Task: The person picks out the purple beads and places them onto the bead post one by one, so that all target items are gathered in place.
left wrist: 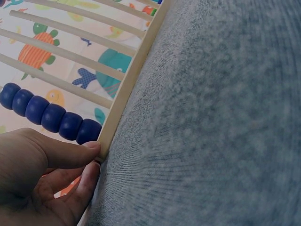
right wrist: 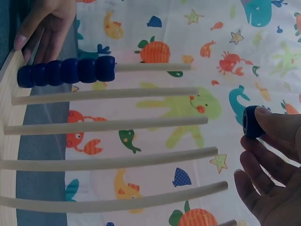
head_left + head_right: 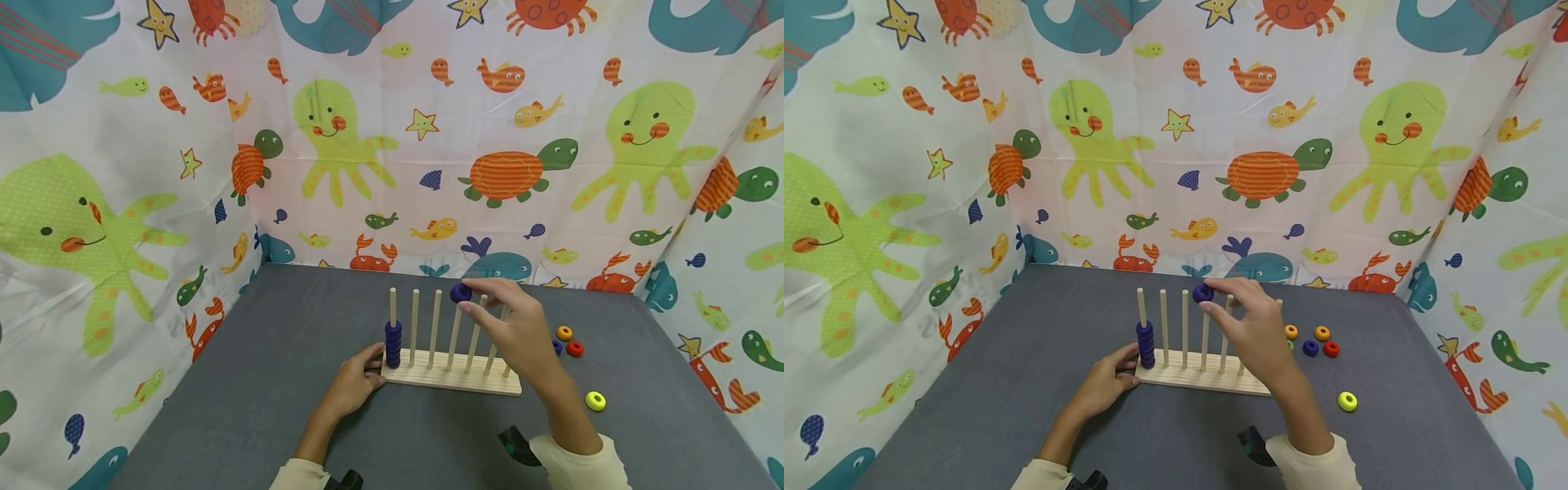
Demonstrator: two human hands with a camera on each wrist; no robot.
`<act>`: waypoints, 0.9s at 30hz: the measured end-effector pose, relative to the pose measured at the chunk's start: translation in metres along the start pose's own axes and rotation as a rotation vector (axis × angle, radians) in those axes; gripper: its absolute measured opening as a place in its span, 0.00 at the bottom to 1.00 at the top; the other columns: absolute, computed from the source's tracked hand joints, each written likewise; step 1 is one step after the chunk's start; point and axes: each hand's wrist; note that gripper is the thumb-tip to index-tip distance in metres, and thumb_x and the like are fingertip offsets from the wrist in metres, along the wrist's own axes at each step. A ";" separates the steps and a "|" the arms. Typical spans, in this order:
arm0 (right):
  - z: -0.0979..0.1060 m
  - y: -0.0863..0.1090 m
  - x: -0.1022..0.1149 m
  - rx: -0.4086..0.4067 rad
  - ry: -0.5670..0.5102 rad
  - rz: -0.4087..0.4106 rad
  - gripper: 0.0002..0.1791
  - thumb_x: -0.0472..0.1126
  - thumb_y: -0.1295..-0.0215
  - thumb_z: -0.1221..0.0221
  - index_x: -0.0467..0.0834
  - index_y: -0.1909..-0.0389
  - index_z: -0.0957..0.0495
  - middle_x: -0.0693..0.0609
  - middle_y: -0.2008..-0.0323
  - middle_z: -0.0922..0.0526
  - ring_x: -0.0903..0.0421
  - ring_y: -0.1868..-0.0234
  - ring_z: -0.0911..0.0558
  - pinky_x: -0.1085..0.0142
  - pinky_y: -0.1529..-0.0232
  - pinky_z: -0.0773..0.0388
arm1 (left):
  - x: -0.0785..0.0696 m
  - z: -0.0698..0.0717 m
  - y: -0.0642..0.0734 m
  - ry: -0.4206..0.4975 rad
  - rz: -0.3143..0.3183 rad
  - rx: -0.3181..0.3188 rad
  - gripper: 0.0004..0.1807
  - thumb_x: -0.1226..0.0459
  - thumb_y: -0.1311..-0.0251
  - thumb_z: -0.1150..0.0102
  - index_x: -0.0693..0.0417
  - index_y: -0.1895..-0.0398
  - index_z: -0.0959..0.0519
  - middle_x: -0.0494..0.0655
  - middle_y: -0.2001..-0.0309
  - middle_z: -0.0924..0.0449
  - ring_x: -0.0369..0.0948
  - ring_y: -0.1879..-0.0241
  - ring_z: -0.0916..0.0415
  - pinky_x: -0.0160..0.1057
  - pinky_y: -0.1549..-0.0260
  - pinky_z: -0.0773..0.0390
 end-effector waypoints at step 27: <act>-0.043 -0.016 0.016 0.098 -0.040 0.004 0.21 0.39 0.32 0.29 0.44 0.39 0.15 0.49 0.42 0.13 0.51 0.41 0.22 0.47 0.40 0.21 | -0.001 0.000 -0.002 0.010 0.009 -0.007 0.36 0.78 0.36 0.36 0.62 0.23 0.31 0.64 0.30 0.24 0.56 0.40 0.17 0.47 0.47 0.13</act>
Point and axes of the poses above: each hand's wrist, its own y-axis away from the middle knuckle, its own z-axis out of the back of the hand, x = y × z
